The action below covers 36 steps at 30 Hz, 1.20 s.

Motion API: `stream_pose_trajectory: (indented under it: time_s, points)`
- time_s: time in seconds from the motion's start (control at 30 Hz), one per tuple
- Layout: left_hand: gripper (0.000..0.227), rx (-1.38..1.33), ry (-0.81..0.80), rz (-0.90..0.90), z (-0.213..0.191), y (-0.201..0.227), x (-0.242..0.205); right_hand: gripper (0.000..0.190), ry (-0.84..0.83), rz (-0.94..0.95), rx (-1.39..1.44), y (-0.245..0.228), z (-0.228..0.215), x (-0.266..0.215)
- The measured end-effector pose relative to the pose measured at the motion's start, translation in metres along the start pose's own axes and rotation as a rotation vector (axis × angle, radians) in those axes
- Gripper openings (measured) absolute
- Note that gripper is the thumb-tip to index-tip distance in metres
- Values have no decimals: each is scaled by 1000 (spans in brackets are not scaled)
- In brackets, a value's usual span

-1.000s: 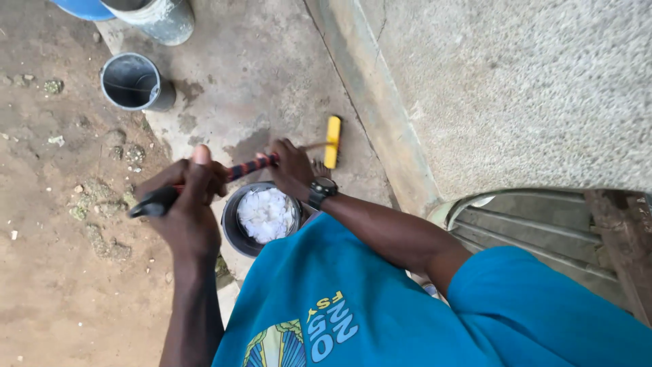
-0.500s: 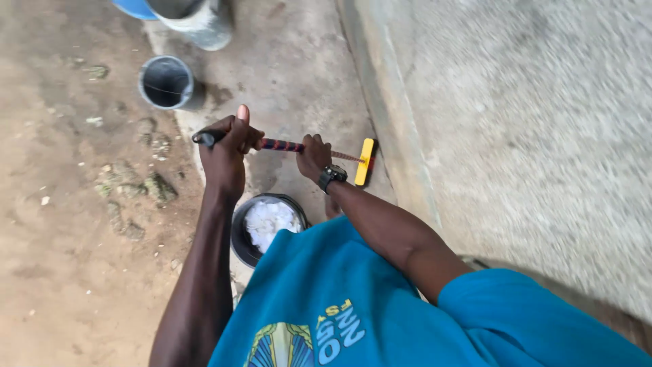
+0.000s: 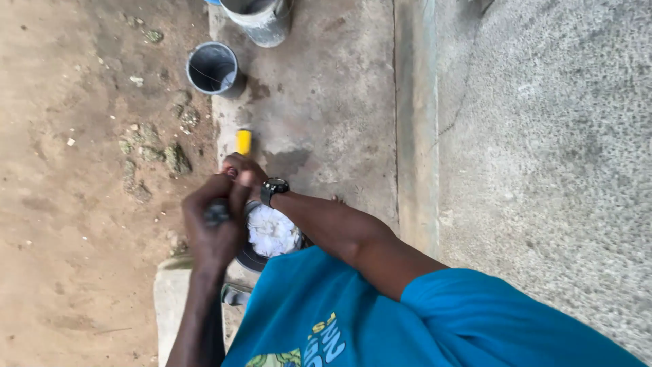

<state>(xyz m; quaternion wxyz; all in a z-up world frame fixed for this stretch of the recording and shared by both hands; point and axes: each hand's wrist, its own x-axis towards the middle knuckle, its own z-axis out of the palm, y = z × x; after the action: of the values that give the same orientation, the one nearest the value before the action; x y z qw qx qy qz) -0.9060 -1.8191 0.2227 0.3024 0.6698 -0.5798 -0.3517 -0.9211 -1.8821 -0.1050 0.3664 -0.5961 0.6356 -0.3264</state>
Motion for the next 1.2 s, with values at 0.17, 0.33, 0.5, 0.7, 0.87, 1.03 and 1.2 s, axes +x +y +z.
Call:
stream_pose_trajectory:
  time_s: [0.17, 0.33, 0.5, 0.7, 0.87, 1.03, 1.2]
  points:
    - [52, -72, -107, 280, 3, 45, -16, 12, 105, -44, 59, -39, -75, -28]
    - [51, -92, -133, 214, -17, 72, -7, 21, 236, -106, 127, -74, -141, -38]
    - [48, -488, 34, 169, 5, 44, 17, 30, 336, -161, 1, -46, -179, -34]
    - [42, -565, -198, 11, 55, -6, 80, 21, 233, -20, -262, 69, -180, -14]
    - [38, -696, -341, -3, 73, -33, 160, 15, 173, 78, -431, 135, -149, 40]
    - [50, -681, -276, -188, 57, -48, 236, 19, 110, 44, -403, 138, -114, 133]
    - [46, -734, -132, -60, 11, -85, 286, 22, -6, -90, -402, 108, -55, 219]
